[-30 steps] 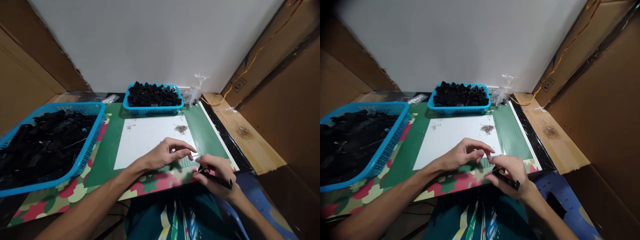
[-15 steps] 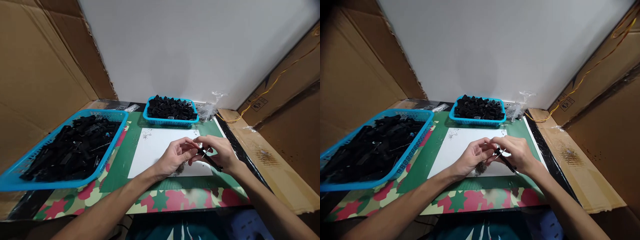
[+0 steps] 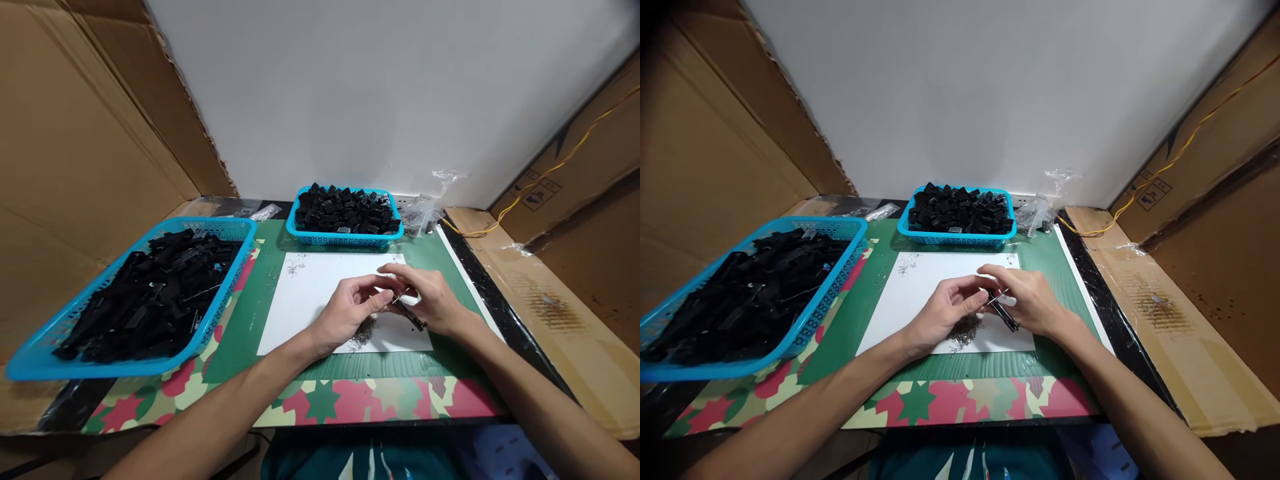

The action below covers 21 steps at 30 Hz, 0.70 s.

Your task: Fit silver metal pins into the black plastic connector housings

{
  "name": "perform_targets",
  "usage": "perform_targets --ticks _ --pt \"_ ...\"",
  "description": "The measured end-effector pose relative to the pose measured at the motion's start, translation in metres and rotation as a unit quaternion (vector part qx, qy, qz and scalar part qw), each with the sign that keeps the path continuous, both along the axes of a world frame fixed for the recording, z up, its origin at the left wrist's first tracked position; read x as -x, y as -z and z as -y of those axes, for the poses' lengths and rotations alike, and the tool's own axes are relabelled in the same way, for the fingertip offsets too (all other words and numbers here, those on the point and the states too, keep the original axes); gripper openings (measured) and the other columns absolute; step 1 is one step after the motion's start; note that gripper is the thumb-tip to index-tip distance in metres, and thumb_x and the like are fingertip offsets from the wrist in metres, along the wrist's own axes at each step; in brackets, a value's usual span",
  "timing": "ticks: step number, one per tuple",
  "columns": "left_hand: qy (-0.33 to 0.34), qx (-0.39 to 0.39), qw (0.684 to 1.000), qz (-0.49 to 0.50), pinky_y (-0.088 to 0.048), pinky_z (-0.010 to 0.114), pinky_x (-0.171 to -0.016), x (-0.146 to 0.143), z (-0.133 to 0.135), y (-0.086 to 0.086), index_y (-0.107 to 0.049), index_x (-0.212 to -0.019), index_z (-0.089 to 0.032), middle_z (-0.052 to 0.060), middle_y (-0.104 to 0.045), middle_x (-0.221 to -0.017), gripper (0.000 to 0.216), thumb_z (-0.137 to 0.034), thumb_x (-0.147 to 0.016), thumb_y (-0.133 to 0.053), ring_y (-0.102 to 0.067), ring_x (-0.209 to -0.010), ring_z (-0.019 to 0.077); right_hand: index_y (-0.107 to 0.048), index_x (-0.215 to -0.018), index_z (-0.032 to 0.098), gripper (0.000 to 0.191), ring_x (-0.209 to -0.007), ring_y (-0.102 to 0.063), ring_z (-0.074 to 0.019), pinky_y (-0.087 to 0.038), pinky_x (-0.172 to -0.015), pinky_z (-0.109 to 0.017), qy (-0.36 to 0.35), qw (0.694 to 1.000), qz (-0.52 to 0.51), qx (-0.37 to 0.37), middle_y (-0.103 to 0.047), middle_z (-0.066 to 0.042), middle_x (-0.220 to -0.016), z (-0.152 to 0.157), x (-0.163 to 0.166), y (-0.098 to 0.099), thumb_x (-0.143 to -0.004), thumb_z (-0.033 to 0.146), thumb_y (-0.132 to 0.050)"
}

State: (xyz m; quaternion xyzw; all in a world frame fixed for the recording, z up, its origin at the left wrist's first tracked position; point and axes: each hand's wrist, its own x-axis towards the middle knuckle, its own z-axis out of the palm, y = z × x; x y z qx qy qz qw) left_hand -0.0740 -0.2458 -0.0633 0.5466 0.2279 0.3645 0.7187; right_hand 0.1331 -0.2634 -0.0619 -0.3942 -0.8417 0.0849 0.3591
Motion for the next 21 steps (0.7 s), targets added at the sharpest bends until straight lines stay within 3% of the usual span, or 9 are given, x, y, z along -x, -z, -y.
perform_targets --ticks 5,8,12,15,21 --pt "-0.116 -0.079 0.989 -0.038 -0.057 0.034 -0.103 0.009 -0.013 -0.004 -0.080 -0.110 -0.016 0.012 -0.078 -0.120 0.029 -0.034 -0.088 -0.083 -0.072 -0.112 0.0221 -0.073 -0.113 0.022 0.021 -0.058 -0.051 -0.0127 -0.042 -0.058 -0.025 0.074 0.995 -0.045 0.047 -0.063 0.002 -0.072 -0.005 -0.023 -0.009 -0.099 0.032 -0.062" --pt "-0.151 -0.106 0.982 -0.044 -0.058 0.035 -0.103 0.013 -0.019 -0.006 -0.082 -0.108 -0.017 0.011 -0.080 -0.118 0.029 -0.032 -0.084 -0.087 -0.074 -0.112 0.0232 -0.075 -0.109 0.022 0.022 -0.056 -0.048 -0.0127 -0.040 -0.054 -0.026 0.075 0.989 -0.107 0.067 -0.060 0.002 -0.068 -0.001 -0.024 -0.014 -0.103 0.036 -0.058" --pt "-0.156 -0.126 0.978 -0.049 -0.061 0.034 -0.098 0.013 -0.019 -0.007 -0.083 -0.104 -0.018 0.010 -0.082 -0.111 0.027 -0.032 -0.082 -0.088 -0.077 -0.105 0.0233 -0.074 -0.109 0.021 0.023 -0.059 -0.051 -0.0135 -0.041 -0.054 -0.026 0.026 0.989 -0.143 -0.012 -0.062 0.001 -0.071 0.007 -0.011 -0.018 -0.091 0.035 -0.078" --pt "-0.151 -0.145 0.975 -0.068 -0.064 0.033 -0.091 0.011 -0.016 -0.008 -0.083 -0.098 -0.018 0.009 -0.083 -0.101 0.022 -0.031 -0.081 -0.088 -0.079 -0.096 0.0225 -0.074 -0.103 0.021 0.014 -0.061 -0.053 -0.0128 -0.043 -0.055 -0.027 0.009 0.990 -0.127 -0.055 -0.069 -0.001 -0.077 0.008 -0.004 -0.017 -0.091 0.025 -0.080" --pt "-0.189 -0.211 0.945 -0.161 -0.062 0.034 -0.086 0.012 -0.015 -0.005 -0.084 -0.096 -0.020 0.006 -0.083 -0.097 0.015 -0.028 -0.083 -0.086 -0.077 -0.093 0.0218 -0.075 -0.097 0.020 0.009 -0.061 -0.053 -0.0124 -0.043 -0.057 -0.027 0.008 0.995 -0.094 -0.017 -0.068 0.000 -0.075 0.000 -0.014 -0.012 -0.093 0.027 -0.079"
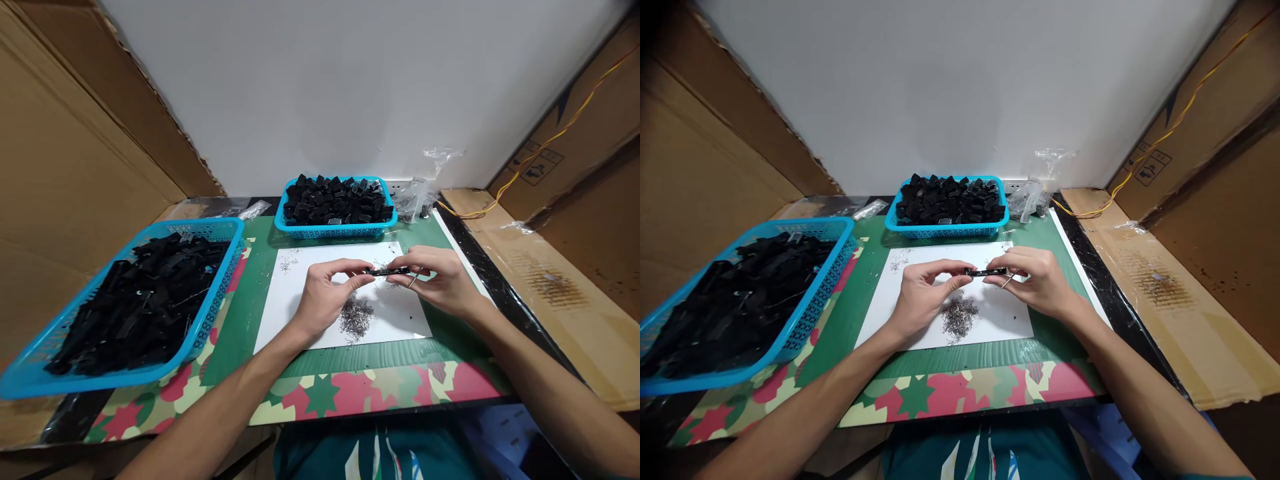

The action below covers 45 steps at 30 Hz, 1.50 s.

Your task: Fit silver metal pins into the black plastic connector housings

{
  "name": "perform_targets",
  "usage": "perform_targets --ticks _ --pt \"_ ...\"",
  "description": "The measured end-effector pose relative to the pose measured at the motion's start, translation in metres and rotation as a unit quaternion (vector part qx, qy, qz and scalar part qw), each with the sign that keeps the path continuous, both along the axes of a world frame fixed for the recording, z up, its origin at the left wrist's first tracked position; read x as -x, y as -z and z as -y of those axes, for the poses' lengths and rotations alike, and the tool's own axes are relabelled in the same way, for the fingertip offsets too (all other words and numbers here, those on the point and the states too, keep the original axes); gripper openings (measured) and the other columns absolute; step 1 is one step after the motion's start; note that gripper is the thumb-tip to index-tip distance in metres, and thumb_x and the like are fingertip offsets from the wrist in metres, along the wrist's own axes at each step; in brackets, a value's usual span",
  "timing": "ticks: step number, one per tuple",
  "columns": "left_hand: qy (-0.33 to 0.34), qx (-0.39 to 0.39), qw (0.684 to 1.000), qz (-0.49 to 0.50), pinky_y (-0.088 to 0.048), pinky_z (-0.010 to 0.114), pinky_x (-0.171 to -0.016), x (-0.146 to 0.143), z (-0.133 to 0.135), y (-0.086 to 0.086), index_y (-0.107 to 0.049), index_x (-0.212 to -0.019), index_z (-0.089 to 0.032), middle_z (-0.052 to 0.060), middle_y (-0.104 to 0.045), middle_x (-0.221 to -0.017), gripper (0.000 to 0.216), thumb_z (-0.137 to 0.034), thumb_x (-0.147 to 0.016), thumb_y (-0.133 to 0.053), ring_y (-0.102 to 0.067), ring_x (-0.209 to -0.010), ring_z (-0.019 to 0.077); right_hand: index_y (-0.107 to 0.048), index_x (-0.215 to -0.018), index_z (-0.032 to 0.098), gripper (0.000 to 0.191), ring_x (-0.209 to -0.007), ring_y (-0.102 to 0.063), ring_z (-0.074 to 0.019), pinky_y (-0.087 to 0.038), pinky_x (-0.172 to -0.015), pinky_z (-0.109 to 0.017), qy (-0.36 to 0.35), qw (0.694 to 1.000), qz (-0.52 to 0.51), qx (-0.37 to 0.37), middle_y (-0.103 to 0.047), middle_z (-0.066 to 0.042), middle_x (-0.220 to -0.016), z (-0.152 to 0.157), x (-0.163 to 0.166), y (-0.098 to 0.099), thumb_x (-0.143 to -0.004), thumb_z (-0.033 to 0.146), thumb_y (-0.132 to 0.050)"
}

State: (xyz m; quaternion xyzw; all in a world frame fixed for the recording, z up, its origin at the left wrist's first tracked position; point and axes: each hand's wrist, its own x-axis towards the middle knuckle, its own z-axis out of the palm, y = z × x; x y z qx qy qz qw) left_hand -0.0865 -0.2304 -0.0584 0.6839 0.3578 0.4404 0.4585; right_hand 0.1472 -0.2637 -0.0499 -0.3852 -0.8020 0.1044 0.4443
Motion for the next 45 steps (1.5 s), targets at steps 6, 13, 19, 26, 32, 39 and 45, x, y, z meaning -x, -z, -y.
perform_targets --ticks 6,13,19,26,32,39,45 --pt "-0.018 -0.013 0.995 -0.092 -0.059 0.033 -0.075 0.001 -0.002 0.010 -0.085 -0.094 -0.021 0.004 -0.082 -0.091 0.013 -0.023 -0.081 -0.086 -0.075 -0.084 0.0202 -0.071 -0.114 0.021 0.022 -0.077 -0.058 -0.0162 -0.048 -0.069 -0.030 0.053 0.993 -0.004 0.110 -0.065 -0.004 -0.093 -0.005 -0.008 -0.001 -0.108 0.029 -0.052" --pt "0.027 0.008 0.992 -0.125 -0.060 0.033 -0.075 -0.001 -0.003 0.023 -0.084 -0.092 -0.020 0.004 -0.081 -0.089 0.014 -0.016 -0.078 -0.086 -0.075 -0.081 0.0201 -0.077 -0.107 0.024 0.021 -0.097 -0.066 -0.0228 -0.055 -0.083 -0.039 0.044 0.996 -0.008 0.077 -0.068 -0.010 -0.106 -0.009 0.000 0.004 -0.104 0.025 -0.057" --pt "0.038 -0.062 0.984 -0.162 -0.057 0.035 -0.080 -0.001 -0.003 0.024 -0.082 -0.090 -0.022 0.002 -0.080 -0.093 0.015 -0.013 -0.078 -0.087 -0.073 -0.085 0.0192 -0.072 -0.091 0.018 0.014 -0.071 -0.071 -0.0190 -0.057 -0.068 -0.034 0.049 0.943 -0.203 0.258 -0.074 -0.005 -0.079 -0.004 0.022 0.012 -0.092 0.032 -0.074" --pt "0.032 -0.105 0.976 -0.189 -0.055 0.036 -0.080 -0.001 -0.003 0.025 -0.082 -0.096 -0.024 0.001 -0.080 -0.093 0.015 -0.016 -0.084 -0.084 -0.073 -0.085 0.0196 -0.067 -0.098 0.018 0.017 -0.071 -0.058 -0.0143 -0.044 -0.069 -0.031 0.050 0.972 -0.059 0.223 -0.068 -0.003 -0.083 -0.002 0.024 0.007 -0.103 0.023 -0.051" --pt "0.032 -0.150 0.966 -0.209 -0.055 0.036 -0.081 -0.001 -0.004 0.026 -0.081 -0.101 -0.024 0.002 -0.081 -0.095 0.013 -0.021 -0.088 -0.082 -0.072 -0.088 0.0203 -0.076 -0.096 0.016 0.013 -0.066 -0.050 -0.0124 -0.036 -0.064 -0.028 0.005 0.968 0.073 0.239 -0.062 0.000 -0.074 -0.003 0.013 0.005 -0.094 0.017 -0.063" --pt "0.033 -0.175 0.958 -0.223 -0.055 0.038 -0.083 -0.002 -0.002 0.025 -0.081 -0.104 -0.023 0.003 -0.081 -0.099 0.014 -0.024 -0.090 -0.079 -0.073 -0.092 0.0224 -0.078 -0.096 0.015 0.018 -0.066 -0.054 -0.0119 -0.040 -0.065 -0.028 0.007 0.969 0.074 0.238 -0.071 -0.003 -0.080 -0.002 0.018 0.010 -0.093 0.012 -0.060" --pt "0.031 -0.172 0.958 -0.225 -0.055 0.038 -0.083 -0.002 -0.001 0.025 -0.080 -0.104 -0.023 0.003 -0.081 -0.098 0.014 -0.023 -0.090 -0.080 -0.073 -0.092 0.0226 -0.079 -0.094 0.016 0.020 -0.065 -0.054 -0.0126 -0.040 -0.064 -0.028 -0.004 0.974 0.069 0.218 -0.071 -0.003 -0.080 -0.001 0.017 0.011 -0.092 0.012 -0.059"
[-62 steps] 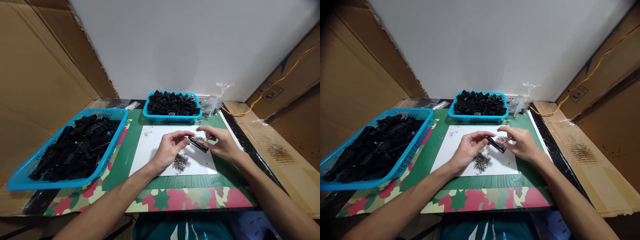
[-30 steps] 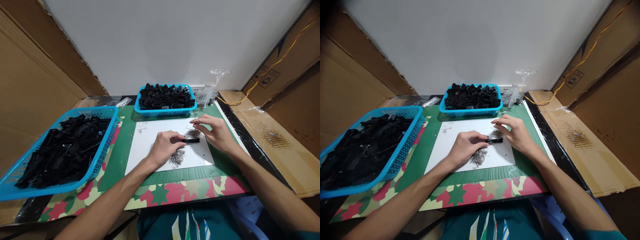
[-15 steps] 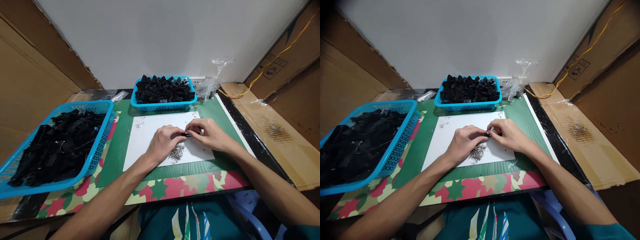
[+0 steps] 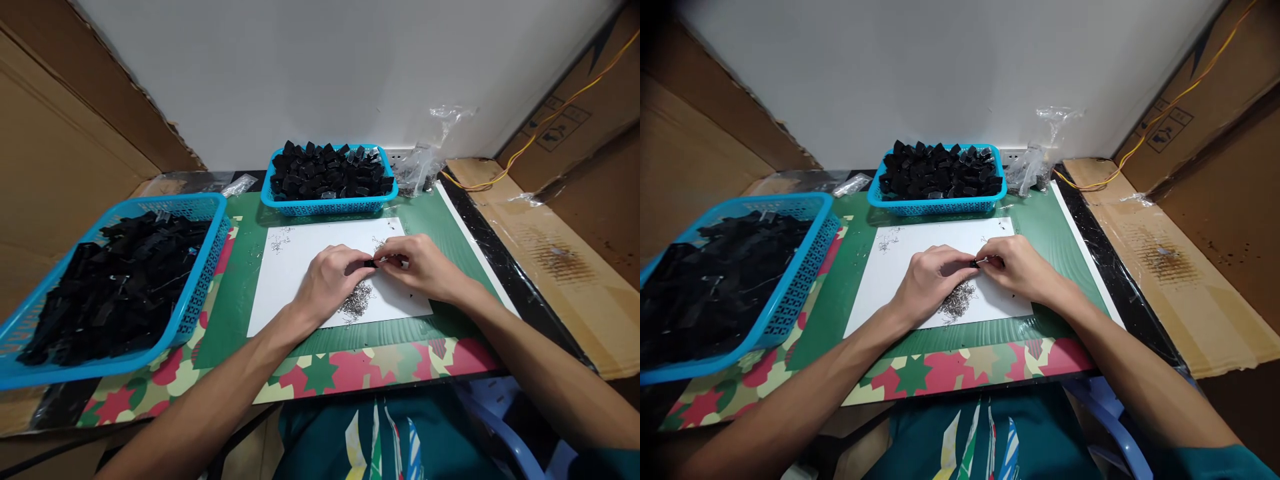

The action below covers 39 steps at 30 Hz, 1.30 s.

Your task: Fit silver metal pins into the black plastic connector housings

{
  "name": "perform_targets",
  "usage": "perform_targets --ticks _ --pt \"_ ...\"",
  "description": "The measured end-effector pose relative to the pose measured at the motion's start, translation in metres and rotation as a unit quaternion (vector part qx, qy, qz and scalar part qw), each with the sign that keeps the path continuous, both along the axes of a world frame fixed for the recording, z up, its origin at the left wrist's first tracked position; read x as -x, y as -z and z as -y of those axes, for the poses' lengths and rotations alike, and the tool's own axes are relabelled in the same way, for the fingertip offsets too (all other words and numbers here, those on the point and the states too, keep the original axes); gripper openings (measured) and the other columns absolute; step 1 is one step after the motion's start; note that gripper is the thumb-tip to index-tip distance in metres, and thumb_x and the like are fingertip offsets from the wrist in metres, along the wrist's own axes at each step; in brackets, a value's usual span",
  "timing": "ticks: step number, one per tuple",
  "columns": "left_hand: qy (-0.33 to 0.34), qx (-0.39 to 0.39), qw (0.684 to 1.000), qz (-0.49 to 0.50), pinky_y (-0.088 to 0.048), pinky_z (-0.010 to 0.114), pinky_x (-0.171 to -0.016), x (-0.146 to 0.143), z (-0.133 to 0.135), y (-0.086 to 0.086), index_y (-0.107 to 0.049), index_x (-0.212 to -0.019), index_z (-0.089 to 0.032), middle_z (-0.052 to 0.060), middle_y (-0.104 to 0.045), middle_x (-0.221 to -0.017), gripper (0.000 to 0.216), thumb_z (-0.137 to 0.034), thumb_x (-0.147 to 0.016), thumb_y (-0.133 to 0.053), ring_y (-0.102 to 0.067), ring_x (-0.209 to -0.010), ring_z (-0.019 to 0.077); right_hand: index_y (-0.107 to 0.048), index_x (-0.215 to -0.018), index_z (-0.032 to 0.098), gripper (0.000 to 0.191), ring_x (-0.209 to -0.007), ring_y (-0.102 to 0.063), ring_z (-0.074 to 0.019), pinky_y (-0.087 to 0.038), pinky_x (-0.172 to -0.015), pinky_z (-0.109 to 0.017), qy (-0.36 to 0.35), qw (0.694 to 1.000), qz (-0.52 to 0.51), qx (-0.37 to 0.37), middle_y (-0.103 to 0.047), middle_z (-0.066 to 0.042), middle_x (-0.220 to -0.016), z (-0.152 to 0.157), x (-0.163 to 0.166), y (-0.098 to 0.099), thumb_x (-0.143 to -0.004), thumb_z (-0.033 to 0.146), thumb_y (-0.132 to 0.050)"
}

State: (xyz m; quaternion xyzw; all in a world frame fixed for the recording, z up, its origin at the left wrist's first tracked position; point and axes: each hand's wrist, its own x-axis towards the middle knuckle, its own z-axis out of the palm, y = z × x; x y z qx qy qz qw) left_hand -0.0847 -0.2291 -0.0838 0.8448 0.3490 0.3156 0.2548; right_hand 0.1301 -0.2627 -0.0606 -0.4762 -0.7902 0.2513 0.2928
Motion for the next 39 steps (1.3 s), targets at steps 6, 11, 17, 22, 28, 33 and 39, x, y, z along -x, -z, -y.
perform_targets --ticks 6,11,17,22,28,33,39 --pt "-0.001 -0.004 1.000 -0.002 -0.055 0.038 -0.085 0.000 0.001 -0.001 -0.080 -0.102 -0.022 0.003 -0.081 -0.097 0.012 -0.022 -0.091 -0.078 -0.072 -0.091 0.0222 -0.077 -0.082 0.016 0.016 -0.060 -0.050 -0.0114 -0.037 -0.061 -0.028 0.038 0.999 -0.021 -0.016 -0.064 0.000 -0.069 0.001 0.007 0.003 -0.087 0.013 -0.062" --pt "0.000 -0.013 1.000 0.002 -0.055 0.038 -0.083 0.000 0.001 0.001 -0.079 -0.099 -0.020 0.004 -0.080 -0.094 0.011 -0.017 -0.089 -0.077 -0.072 -0.089 0.0221 -0.075 -0.072 0.016 0.014 -0.058 -0.049 -0.0114 -0.037 -0.059 -0.029 0.076 0.995 -0.045 -0.040 -0.058 0.002 -0.062 0.004 0.014 0.007 -0.080 0.011 -0.065" --pt "-0.004 -0.011 1.000 0.003 -0.054 0.037 -0.080 0.000 0.002 0.001 -0.078 -0.099 -0.020 0.004 -0.078 -0.091 0.010 -0.017 -0.089 -0.076 -0.070 -0.086 0.0211 -0.077 -0.074 0.016 0.013 -0.058 -0.052 -0.0118 -0.039 -0.059 -0.029 0.075 0.995 -0.057 -0.041 -0.060 0.002 -0.062 0.005 0.013 0.008 -0.081 0.014 -0.066" --pt "0.004 -0.014 1.000 0.022 -0.053 0.036 -0.083 -0.001 0.004 -0.005 -0.074 -0.110 -0.021 0.004 -0.075 -0.095 0.016 -0.022 -0.094 -0.072 -0.066 -0.089 0.0202 -0.078 -0.076 0.018 0.013 -0.057 -0.050 -0.0121 -0.037 -0.056 -0.028 0.112 0.986 -0.112 -0.049 -0.062 0.001 -0.060 0.005 0.011 0.007 -0.083 0.017 -0.068" --pt "0.038 0.029 0.995 0.084 -0.050 0.030 -0.080 0.001 0.005 -0.013 -0.063 -0.110 -0.020 0.003 -0.064 -0.101 0.010 -0.027 -0.104 -0.059 -0.059 -0.085 0.0151 -0.080 -0.080 0.019 0.011 -0.056 -0.049 -0.0134 -0.038 -0.054 -0.030 0.129 0.970 -0.181 -0.096 -0.067 -0.001 -0.063 0.008 0.012 -0.002 -0.086 0.018 -0.071" --pt "0.054 0.025 0.992 0.109 -0.048 0.030 -0.078 -0.001 0.012 -0.015 -0.059 -0.110 -0.021 0.004 -0.057 -0.099 0.012 -0.030 -0.107 -0.053 -0.056 -0.085 0.0157 -0.081 -0.089 0.023 0.013 -0.057 -0.054 -0.0150 -0.043 -0.056 -0.031 0.113 0.961 -0.148 -0.205 -0.066 -0.001 -0.064 0.015 0.018 -0.003 -0.089 0.017 -0.069" --pt "0.050 0.055 0.990 0.117 -0.048 0.030 -0.080 -0.002 0.019 -0.017 -0.057 -0.105 -0.022 0.002 -0.058 -0.098 0.011 -0.030 -0.108 -0.050 -0.057 -0.087 0.0159 -0.081 -0.092 0.025 0.016 -0.059 -0.058 -0.0169 -0.050 -0.061 -0.034 0.100 0.952 -0.140 -0.253 -0.068 -0.002 -0.066 0.018 0.024 -0.002 -0.090 0.017 -0.067"
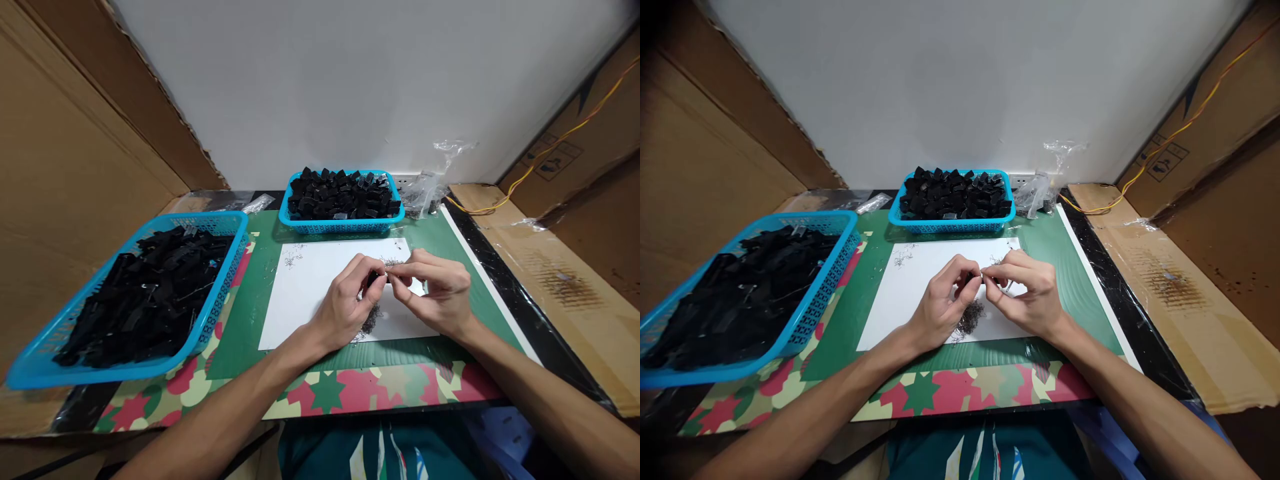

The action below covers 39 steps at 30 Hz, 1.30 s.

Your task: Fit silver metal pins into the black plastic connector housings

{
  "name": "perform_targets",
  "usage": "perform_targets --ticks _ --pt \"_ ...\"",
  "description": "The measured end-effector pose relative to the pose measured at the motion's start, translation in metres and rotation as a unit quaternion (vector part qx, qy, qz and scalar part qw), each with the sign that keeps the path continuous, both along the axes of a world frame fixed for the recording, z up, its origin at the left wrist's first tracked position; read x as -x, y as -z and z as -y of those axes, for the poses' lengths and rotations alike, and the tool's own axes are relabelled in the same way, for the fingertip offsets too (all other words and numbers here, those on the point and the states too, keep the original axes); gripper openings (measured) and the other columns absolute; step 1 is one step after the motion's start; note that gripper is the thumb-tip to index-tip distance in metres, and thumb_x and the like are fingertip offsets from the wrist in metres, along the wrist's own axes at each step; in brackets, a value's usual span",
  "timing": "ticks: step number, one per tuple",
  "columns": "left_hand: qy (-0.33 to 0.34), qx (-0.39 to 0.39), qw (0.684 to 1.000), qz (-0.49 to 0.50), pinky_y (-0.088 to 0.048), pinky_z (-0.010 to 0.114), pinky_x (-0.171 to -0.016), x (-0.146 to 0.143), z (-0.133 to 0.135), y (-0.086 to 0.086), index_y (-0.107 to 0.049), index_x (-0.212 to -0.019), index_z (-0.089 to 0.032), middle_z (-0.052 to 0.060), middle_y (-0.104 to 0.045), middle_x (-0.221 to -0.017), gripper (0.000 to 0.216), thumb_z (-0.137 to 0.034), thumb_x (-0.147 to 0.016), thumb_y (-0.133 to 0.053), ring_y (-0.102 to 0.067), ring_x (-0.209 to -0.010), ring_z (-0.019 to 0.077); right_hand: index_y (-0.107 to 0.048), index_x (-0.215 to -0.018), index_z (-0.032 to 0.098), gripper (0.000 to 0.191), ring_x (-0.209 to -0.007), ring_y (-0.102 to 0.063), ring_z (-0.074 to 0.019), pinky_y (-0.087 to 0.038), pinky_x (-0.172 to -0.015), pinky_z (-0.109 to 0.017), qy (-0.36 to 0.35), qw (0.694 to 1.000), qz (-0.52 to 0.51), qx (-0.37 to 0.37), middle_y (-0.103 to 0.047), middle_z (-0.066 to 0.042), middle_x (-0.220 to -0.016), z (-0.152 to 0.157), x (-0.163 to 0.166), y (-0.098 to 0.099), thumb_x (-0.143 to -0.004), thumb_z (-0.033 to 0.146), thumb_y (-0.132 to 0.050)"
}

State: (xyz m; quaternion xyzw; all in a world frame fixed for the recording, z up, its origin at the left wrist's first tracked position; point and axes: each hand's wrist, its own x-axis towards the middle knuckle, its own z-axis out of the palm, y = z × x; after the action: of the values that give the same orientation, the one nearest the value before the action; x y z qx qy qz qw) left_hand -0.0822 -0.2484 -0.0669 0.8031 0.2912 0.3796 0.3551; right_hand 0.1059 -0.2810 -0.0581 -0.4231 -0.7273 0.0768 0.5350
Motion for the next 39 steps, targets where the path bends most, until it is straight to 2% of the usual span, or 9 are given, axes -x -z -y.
perform_targets --ticks 3,11,16,20,23,26,31,35,39 --pt "-0.005 0.009 1.000 0.010 -0.048 0.030 -0.080 0.000 0.000 0.000 -0.057 -0.105 -0.023 0.002 -0.058 -0.099 0.010 -0.029 -0.108 -0.049 -0.057 -0.087 0.0153 -0.079 -0.093 0.024 0.016 -0.060 -0.060 -0.0172 -0.050 -0.060 -0.033 -0.010 1.000 0.004 0.006 -0.067 -0.002 -0.067 -0.001 0.000 -0.003 -0.091 0.016 -0.066" --pt "-0.004 -0.069 0.998 0.001 -0.048 0.029 -0.079 0.006 -0.003 -0.002 -0.061 -0.109 -0.023 0.004 -0.056 -0.100 0.011 -0.023 -0.108 -0.050 -0.057 -0.089 0.0159 -0.074 -0.097 0.022 0.008 -0.068 -0.062 -0.0163 -0.049 -0.063 -0.031 -0.077 0.995 -0.011 0.057 -0.070 -0.002 -0.077 -0.002 -0.005 -0.009 -0.096 0.018 -0.067" --pt "-0.008 -0.092 0.996 -0.004 -0.049 0.028 -0.076 0.007 -0.006 -0.002 -0.063 -0.111 -0.022 0.004 -0.057 -0.099 0.012 -0.020 -0.106 -0.053 -0.058 -0.087 0.0152 -0.072 -0.096 0.021 0.007 -0.068 -0.060 -0.0155 -0.049 -0.063 -0.030 -0.080 0.995 0.003 0.063 -0.068 -0.002 -0.078 -0.004 -0.005 -0.010 -0.098 0.018 -0.066" --pt "-0.029 -0.111 0.993 0.016 -0.053 0.027 -0.077 0.006 -0.006 -0.002 -0.065 -0.115 -0.022 0.005 -0.061 -0.102 0.017 -0.014 -0.102 -0.059 -0.062 -0.088 0.0149 -0.072 -0.096 0.021 0.012 -0.068 -0.062 -0.0160 -0.049 -0.061 -0.030 -0.086 0.996 0.008 0.023 -0.071 -0.004 -0.080 -0.003 -0.006 -0.009 -0.094 0.012 -0.065" --pt "-0.056 -0.133 0.988 0.055 -0.056 0.028 -0.079 0.006 -0.005 -0.003 -0.067 -0.120 -0.022 0.004 -0.067 -0.104 0.028 -0.006 -0.097 -0.062 -0.066 -0.088 0.0146 -0.073 -0.095 0.022 0.014 -0.066 -0.063 -0.0153 -0.050 -0.058 -0.029 -0.055 0.998 -0.024 -0.013 -0.072 -0.003 -0.080 -0.001 -0.005 -0.010 -0.091 0.009 -0.067" --pt "-0.075 -0.174 0.977 0.094 -0.056 0.027 -0.076 0.007 -0.004 -0.005 -0.071 -0.109 -0.020 0.002 -0.069 -0.094 0.025 -0.003 -0.091 -0.070 -0.068 -0.083 0.0142 -0.075 -0.095 0.021 0.018 -0.063 -0.064 -0.0144 -0.050 -0.055 -0.028 -0.028 0.997 -0.034 -0.063 -0.072 -0.004 -0.081 0.003 -0.002 -0.011 -0.088 0.005 -0.070" --pt "-0.095 -0.210 0.966 0.120 -0.054 0.027 -0.069 0.009 -0.003 -0.004 -0.069 -0.094 -0.018 0.001 -0.069 -0.085 0.020 -0.001 -0.086 -0.075 -0.067 -0.078 0.0147 -0.075 -0.105 0.021 0.028 -0.063 -0.064 -0.0159 -0.051 -0.058 -0.031 -0.042 0.988 0.006 -0.147 -0.072 -0.005 -0.077 0.006 0.006 -0.005 -0.086 0.000 -0.071" --pt "-0.088 -0.227 0.963 0.113 -0.055 0.027 -0.070 0.009 -0.002 -0.004 -0.068 -0.095 -0.018 0.002 -0.071 -0.085 0.021 0.000 -0.086 -0.073 -0.068 -0.079 0.0150 -0.073 -0.111 0.020 0.031 -0.060 -0.060 -0.0154 -0.048 -0.057 -0.032 -0.060 0.985 0.032 -0.161 -0.071 -0.004 -0.074 0.006 0.008 -0.002 -0.088 0.000 -0.070" --pt "-0.084 -0.239 0.960 0.117 -0.055 0.027 -0.070 0.009 -0.002 -0.005 -0.068 -0.096 -0.018 0.002 -0.071 -0.086 0.022 0.001 -0.086 -0.074 -0.068 -0.080 0.0149 -0.073 -0.108 0.018 0.028 -0.061 -0.060 -0.0160 -0.046 -0.057 -0.032 -0.072 0.983 0.047 -0.162 -0.072 -0.005 -0.075 0.005 0.006 0.000 -0.087 0.000 -0.071"
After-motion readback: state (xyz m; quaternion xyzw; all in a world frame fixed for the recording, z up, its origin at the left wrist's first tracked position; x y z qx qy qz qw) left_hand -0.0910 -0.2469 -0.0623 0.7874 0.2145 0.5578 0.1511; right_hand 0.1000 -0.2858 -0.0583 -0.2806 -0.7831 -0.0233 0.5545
